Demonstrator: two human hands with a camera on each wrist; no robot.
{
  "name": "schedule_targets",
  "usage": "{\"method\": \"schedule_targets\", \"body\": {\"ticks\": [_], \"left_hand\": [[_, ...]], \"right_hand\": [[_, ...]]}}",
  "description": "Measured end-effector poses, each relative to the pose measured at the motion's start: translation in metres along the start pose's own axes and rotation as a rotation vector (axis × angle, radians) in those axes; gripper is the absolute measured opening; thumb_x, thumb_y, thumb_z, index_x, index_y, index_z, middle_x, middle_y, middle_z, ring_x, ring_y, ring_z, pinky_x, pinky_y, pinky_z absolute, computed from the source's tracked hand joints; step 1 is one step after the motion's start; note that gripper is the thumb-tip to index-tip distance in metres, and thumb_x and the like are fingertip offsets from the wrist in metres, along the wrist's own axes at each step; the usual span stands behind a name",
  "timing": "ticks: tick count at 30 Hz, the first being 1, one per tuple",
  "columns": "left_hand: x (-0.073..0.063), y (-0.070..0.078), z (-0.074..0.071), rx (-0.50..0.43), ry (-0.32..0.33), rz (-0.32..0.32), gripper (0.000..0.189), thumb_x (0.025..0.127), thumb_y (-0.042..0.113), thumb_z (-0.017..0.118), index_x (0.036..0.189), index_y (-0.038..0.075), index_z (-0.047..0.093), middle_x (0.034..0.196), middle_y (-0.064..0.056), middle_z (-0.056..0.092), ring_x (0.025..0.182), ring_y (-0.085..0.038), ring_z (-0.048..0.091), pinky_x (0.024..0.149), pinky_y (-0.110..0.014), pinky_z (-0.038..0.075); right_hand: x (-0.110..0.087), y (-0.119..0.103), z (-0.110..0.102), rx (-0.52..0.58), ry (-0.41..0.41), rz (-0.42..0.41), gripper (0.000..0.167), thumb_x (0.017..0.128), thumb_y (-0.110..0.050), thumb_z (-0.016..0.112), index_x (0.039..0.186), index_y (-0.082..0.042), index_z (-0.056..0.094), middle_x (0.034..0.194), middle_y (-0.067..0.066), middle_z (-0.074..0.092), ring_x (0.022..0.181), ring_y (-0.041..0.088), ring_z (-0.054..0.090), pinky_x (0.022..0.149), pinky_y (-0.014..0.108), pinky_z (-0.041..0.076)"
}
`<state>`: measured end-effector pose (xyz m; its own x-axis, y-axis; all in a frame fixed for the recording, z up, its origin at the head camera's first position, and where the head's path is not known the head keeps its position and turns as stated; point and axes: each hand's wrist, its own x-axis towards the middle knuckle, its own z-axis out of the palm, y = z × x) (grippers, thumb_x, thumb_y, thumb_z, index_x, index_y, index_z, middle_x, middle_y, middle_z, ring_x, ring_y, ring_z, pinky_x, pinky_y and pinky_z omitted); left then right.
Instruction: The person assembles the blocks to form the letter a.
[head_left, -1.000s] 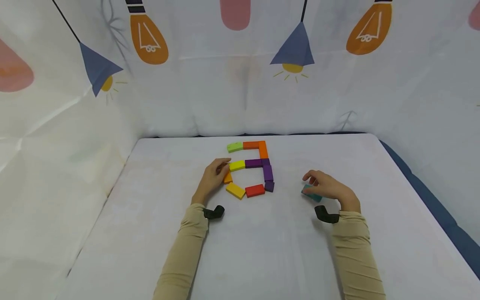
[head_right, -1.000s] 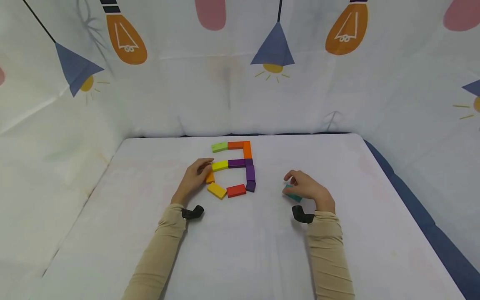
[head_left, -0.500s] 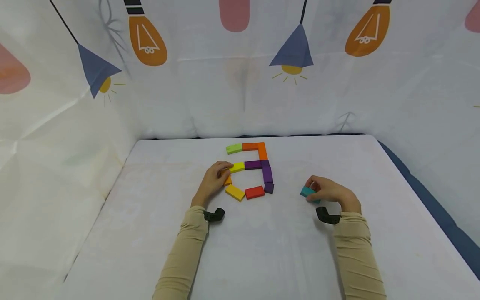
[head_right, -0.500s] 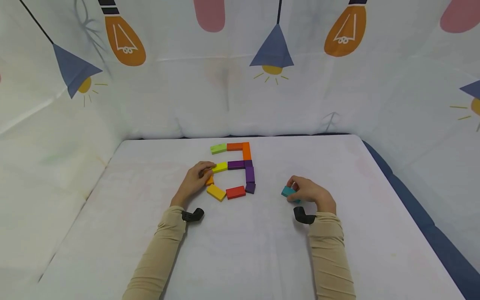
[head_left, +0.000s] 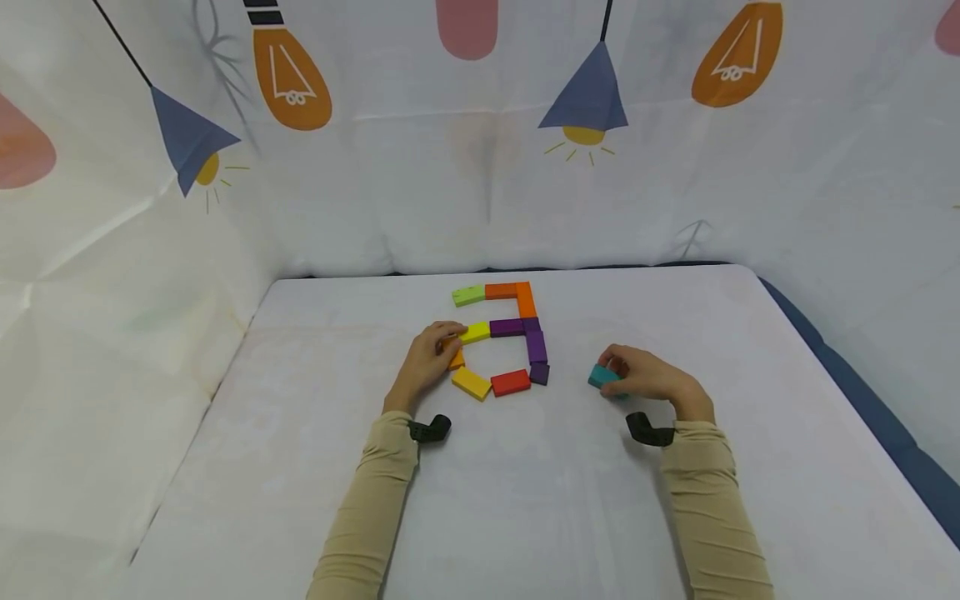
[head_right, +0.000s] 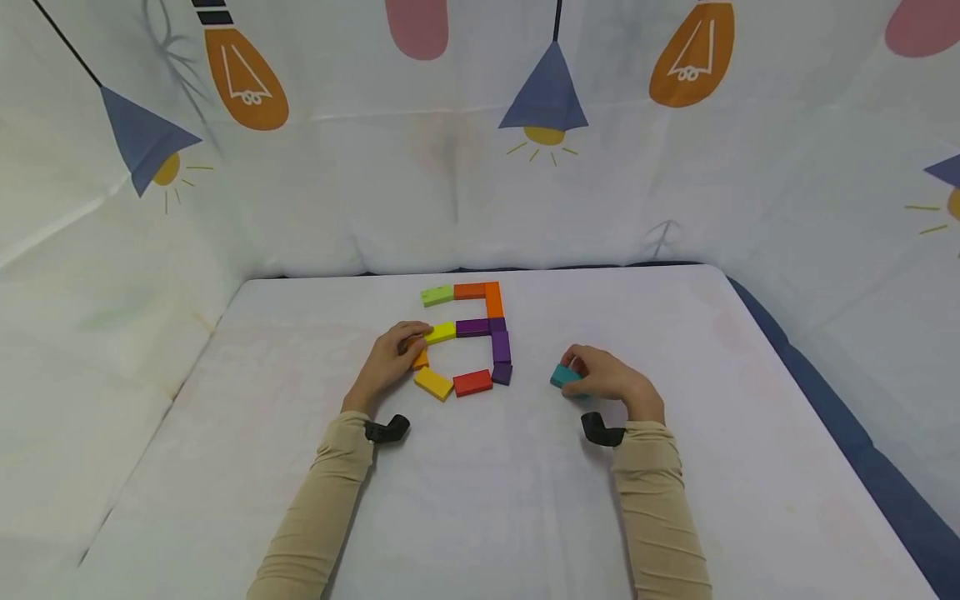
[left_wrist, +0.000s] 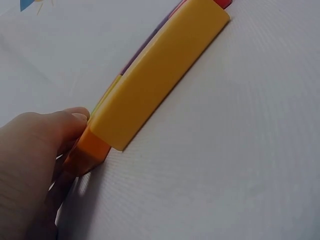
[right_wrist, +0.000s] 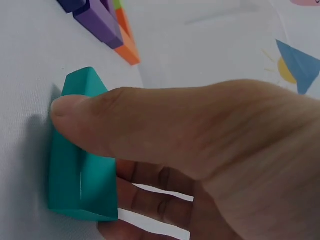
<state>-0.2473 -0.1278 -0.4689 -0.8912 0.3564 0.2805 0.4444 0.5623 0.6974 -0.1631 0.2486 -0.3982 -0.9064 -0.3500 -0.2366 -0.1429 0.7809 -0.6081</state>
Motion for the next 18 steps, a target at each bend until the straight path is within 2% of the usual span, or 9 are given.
{"method": "schedule_targets", "body": {"ticks": [8, 18], "left_hand": [[0.002, 0.004, -0.002, -0.005, 0.002, -0.002, 0.029, 0.096, 0.019, 0.054, 0.123, 0.013, 0.062, 0.13, -0.004, 0.057, 0.125, -0.021, 0.05, 0.108, -0.04, 0.039], [0.0, 0.005, -0.003, -0.014, -0.003, -0.014, 0.027, 0.096, 0.018, 0.055, 0.121, 0.013, 0.063, 0.129, -0.004, 0.057, 0.123, -0.021, 0.051, 0.107, -0.039, 0.04]], "right_hand": [[0.006, -0.001, 0.001, -0.04, 0.03, -0.041, 0.038, 0.084, -0.02, 0.07, 0.115, -0.005, 0.054, 0.105, 0.012, 0.057, 0.097, 0.025, 0.051, 0.084, 0.038, 0.045], [0.012, -0.006, 0.007, -0.032, 0.012, -0.056, 0.037, 0.083, -0.019, 0.07, 0.114, -0.005, 0.055, 0.102, 0.01, 0.057, 0.094, 0.023, 0.05, 0.08, 0.034, 0.044]]}}
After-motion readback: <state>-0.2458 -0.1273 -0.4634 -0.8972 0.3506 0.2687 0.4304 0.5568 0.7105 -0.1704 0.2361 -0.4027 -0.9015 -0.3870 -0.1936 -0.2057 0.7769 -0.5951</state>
